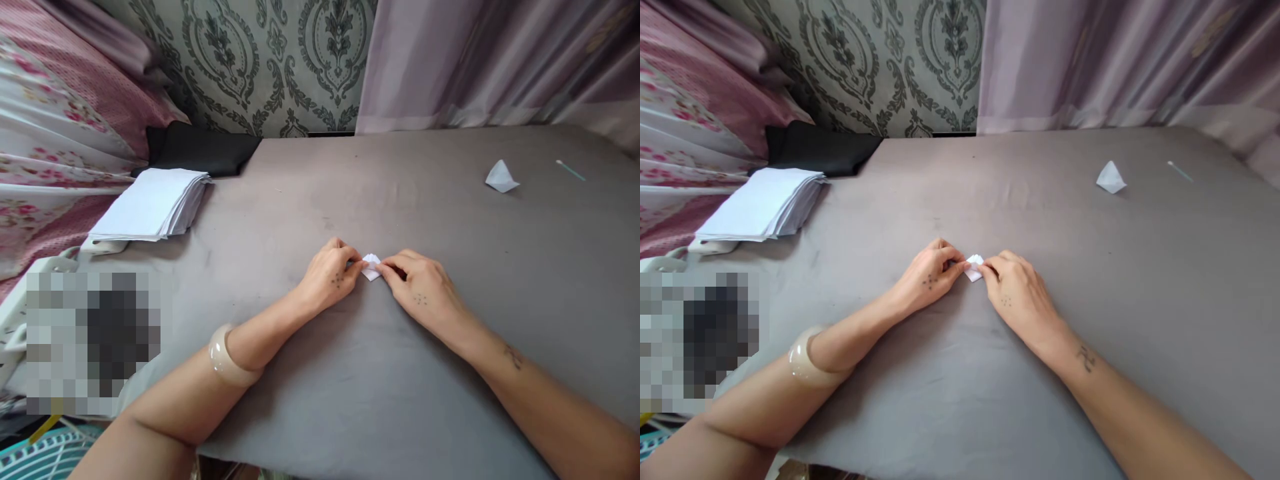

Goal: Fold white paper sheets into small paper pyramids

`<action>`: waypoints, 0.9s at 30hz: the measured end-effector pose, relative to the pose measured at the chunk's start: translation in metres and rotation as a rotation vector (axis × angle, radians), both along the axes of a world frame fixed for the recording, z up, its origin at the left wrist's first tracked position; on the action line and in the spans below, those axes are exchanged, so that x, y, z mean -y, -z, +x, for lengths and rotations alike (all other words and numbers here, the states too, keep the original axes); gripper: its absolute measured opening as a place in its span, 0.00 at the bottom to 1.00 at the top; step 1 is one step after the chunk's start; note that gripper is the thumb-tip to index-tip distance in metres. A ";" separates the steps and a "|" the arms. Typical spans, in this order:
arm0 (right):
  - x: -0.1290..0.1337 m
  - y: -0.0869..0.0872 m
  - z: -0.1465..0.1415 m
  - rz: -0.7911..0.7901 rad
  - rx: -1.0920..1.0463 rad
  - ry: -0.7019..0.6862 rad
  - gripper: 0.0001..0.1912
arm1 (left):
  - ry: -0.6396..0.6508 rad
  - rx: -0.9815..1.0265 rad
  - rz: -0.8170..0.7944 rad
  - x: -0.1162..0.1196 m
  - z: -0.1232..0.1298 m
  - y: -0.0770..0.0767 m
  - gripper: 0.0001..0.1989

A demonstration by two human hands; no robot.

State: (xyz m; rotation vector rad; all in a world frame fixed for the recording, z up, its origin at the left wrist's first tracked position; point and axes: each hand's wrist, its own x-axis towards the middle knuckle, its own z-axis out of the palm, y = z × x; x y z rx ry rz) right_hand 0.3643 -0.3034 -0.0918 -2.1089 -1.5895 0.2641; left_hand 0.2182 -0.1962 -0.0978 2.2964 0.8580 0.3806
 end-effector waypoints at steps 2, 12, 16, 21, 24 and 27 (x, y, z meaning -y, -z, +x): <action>-0.004 -0.002 0.003 -0.020 -0.057 0.026 0.10 | -0.022 -0.032 -0.009 0.001 0.003 -0.002 0.10; -0.016 -0.011 0.010 -0.195 -0.206 0.094 0.13 | -0.078 -0.044 0.012 0.001 0.007 -0.004 0.08; -0.019 -0.010 0.011 -0.221 -0.190 0.067 0.14 | -0.077 -0.063 -0.005 -0.001 0.007 -0.003 0.08; -0.020 -0.011 0.011 -0.264 -0.120 0.066 0.14 | -0.063 -0.077 -0.007 -0.003 0.007 -0.001 0.09; -0.021 -0.013 0.009 -0.284 -0.059 0.063 0.14 | -0.053 -0.095 0.000 -0.003 0.007 0.001 0.10; -0.021 -0.015 0.005 -0.298 -0.001 0.059 0.14 | -0.052 -0.124 0.042 0.000 0.007 0.001 0.10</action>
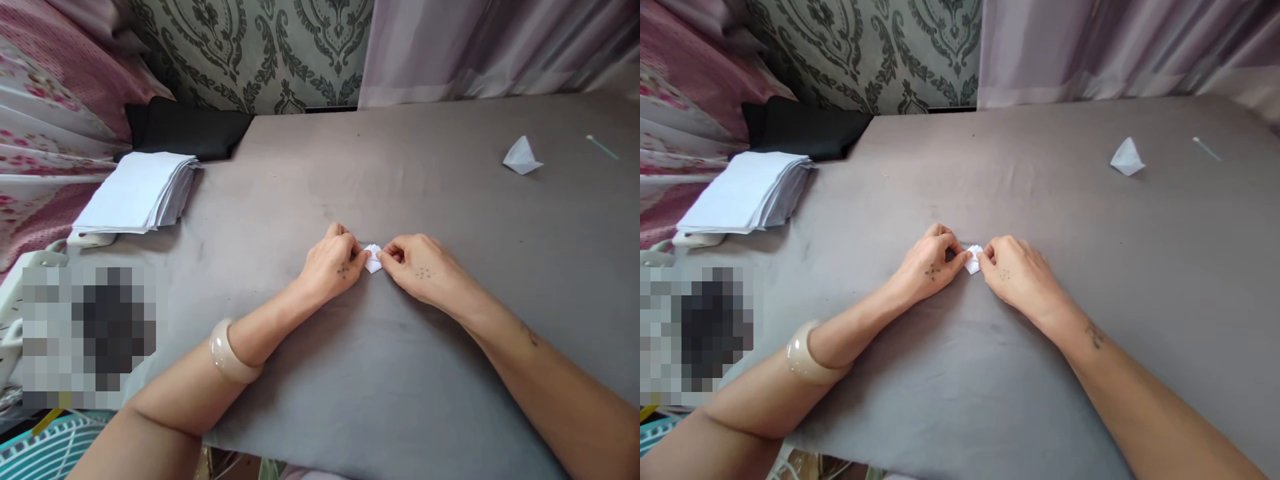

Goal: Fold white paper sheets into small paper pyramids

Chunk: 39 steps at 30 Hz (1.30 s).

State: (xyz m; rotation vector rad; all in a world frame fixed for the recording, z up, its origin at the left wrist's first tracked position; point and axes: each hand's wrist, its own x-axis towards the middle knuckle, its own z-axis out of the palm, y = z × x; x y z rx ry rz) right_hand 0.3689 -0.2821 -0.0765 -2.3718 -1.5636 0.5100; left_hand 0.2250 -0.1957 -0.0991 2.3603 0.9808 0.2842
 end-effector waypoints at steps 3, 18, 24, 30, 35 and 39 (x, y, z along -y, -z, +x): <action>0.001 -0.001 -0.001 0.013 0.016 -0.003 0.13 | 0.052 0.016 0.080 0.004 0.000 0.000 0.08; 0.038 0.020 0.003 0.493 -0.080 -0.228 0.18 | 0.310 0.023 0.348 0.005 -0.009 -0.001 0.13; 0.045 0.023 -0.002 0.417 0.169 -0.341 0.23 | 0.312 -0.009 0.393 0.007 -0.009 0.000 0.15; 0.045 0.021 -0.004 0.372 0.194 -0.348 0.24 | 0.398 -0.049 0.442 0.008 -0.014 -0.002 0.17; 0.049 0.019 -0.003 0.312 0.200 -0.300 0.24 | 0.495 -0.140 0.492 0.011 -0.018 -0.005 0.18; 0.044 0.008 -0.006 0.227 0.278 -0.360 0.23 | 0.505 -0.219 0.493 0.016 -0.018 -0.008 0.19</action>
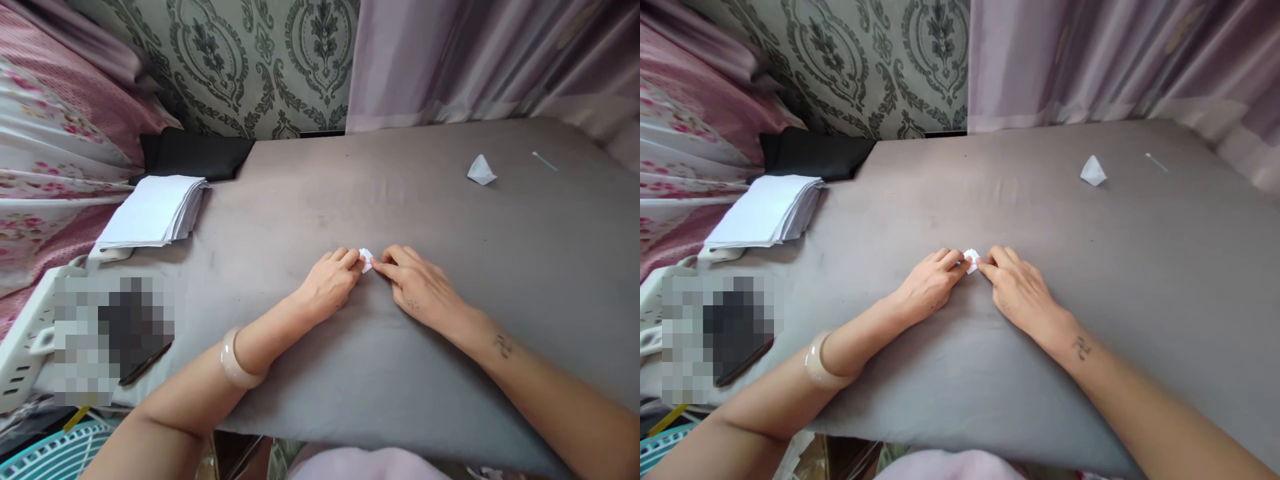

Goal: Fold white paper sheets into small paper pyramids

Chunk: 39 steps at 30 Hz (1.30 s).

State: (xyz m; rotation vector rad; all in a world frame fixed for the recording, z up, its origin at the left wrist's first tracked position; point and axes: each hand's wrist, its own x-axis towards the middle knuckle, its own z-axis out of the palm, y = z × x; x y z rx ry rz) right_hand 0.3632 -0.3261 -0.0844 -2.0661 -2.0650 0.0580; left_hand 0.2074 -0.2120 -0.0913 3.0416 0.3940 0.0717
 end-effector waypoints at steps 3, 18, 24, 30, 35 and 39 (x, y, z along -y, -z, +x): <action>-0.011 -0.010 0.005 -0.052 0.000 -0.028 0.19 | -0.038 0.002 -0.030 0.003 0.000 -0.003 0.20; 0.008 0.008 0.002 0.032 -0.053 0.006 0.29 | -0.153 0.055 -0.010 0.020 -0.002 0.010 0.19; -0.010 0.000 0.009 -0.018 -0.109 0.038 0.21 | -0.189 0.093 -0.058 0.023 -0.007 0.004 0.18; -0.036 0.004 0.006 0.028 -0.296 0.218 0.13 | -0.373 0.158 -0.316 0.003 0.008 -0.011 0.12; -0.039 0.015 0.006 0.058 -0.396 0.253 0.12 | -0.549 0.285 -0.518 -0.010 0.020 -0.004 0.09; -0.032 0.019 0.007 0.026 -0.385 0.193 0.23 | -0.519 0.326 -0.643 -0.010 0.016 0.002 0.07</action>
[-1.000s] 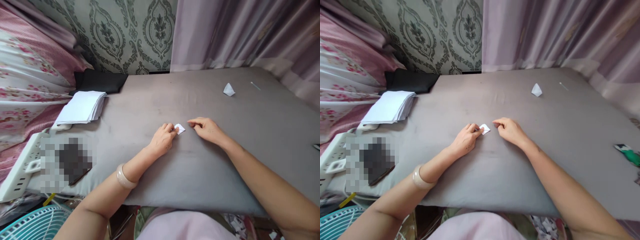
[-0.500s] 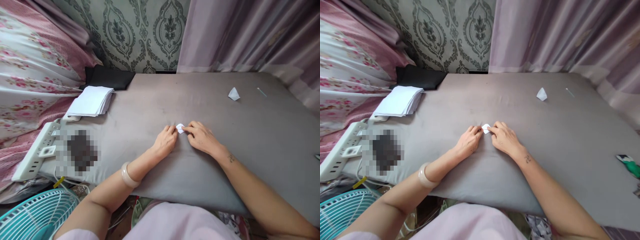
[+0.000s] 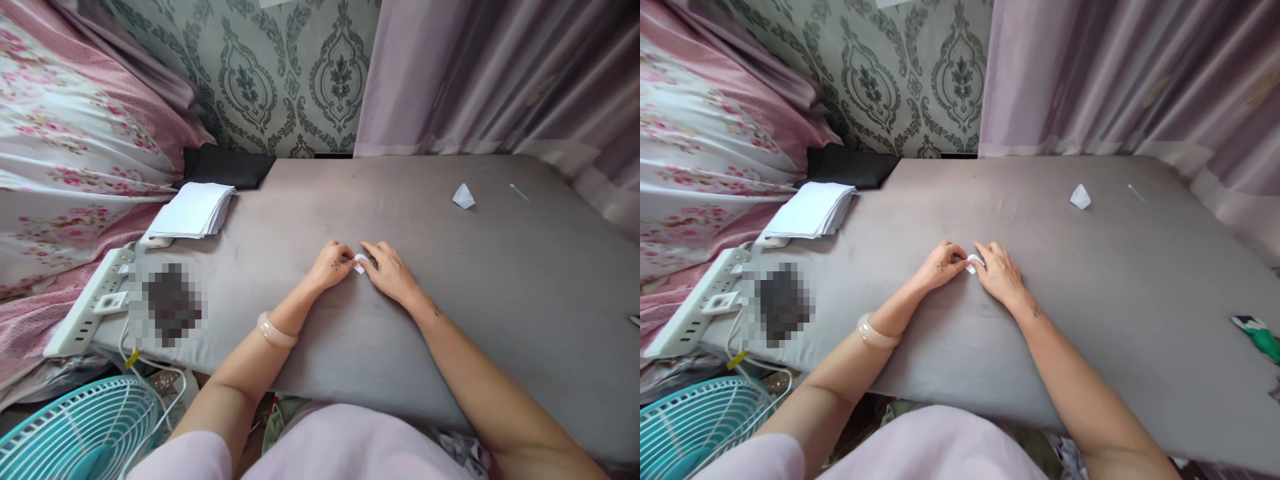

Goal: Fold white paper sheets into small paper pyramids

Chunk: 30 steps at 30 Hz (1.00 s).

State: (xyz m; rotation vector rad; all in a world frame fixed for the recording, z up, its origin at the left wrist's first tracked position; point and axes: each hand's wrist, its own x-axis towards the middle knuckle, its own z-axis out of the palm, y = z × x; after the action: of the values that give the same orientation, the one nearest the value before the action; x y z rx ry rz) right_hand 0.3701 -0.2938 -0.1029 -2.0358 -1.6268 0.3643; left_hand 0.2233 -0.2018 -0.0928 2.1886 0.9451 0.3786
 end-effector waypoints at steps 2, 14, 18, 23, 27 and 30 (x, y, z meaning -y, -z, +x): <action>0.002 0.000 0.002 -0.011 -0.026 -0.048 0.23 | 0.018 0.056 -0.033 0.001 -0.004 0.000 0.07; 0.008 -0.025 0.005 -0.019 -0.565 -0.137 0.16 | -0.020 0.626 -0.495 0.006 -0.006 -0.004 0.20; 0.006 -0.024 -0.002 -0.007 -0.959 -0.061 0.18 | -0.137 0.665 -0.568 0.004 -0.008 -0.010 0.21; 0.002 -0.018 -0.005 0.041 -1.278 0.016 0.18 | -0.082 0.613 -0.599 0.003 -0.008 -0.007 0.16; -0.001 -0.012 -0.007 0.057 -1.233 0.035 0.19 | -0.061 0.511 -0.458 0.005 -0.007 -0.003 0.17; -0.003 -0.006 -0.008 0.083 -1.143 0.017 0.18 | -0.038 0.459 -0.277 0.004 -0.007 0.000 0.14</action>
State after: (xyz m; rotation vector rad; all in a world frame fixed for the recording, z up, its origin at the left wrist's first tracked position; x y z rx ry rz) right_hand 0.3619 -0.2905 -0.0967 -1.2967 -0.8593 1.1560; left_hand 0.2165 -0.2057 -0.0925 1.7313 0.7321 0.6888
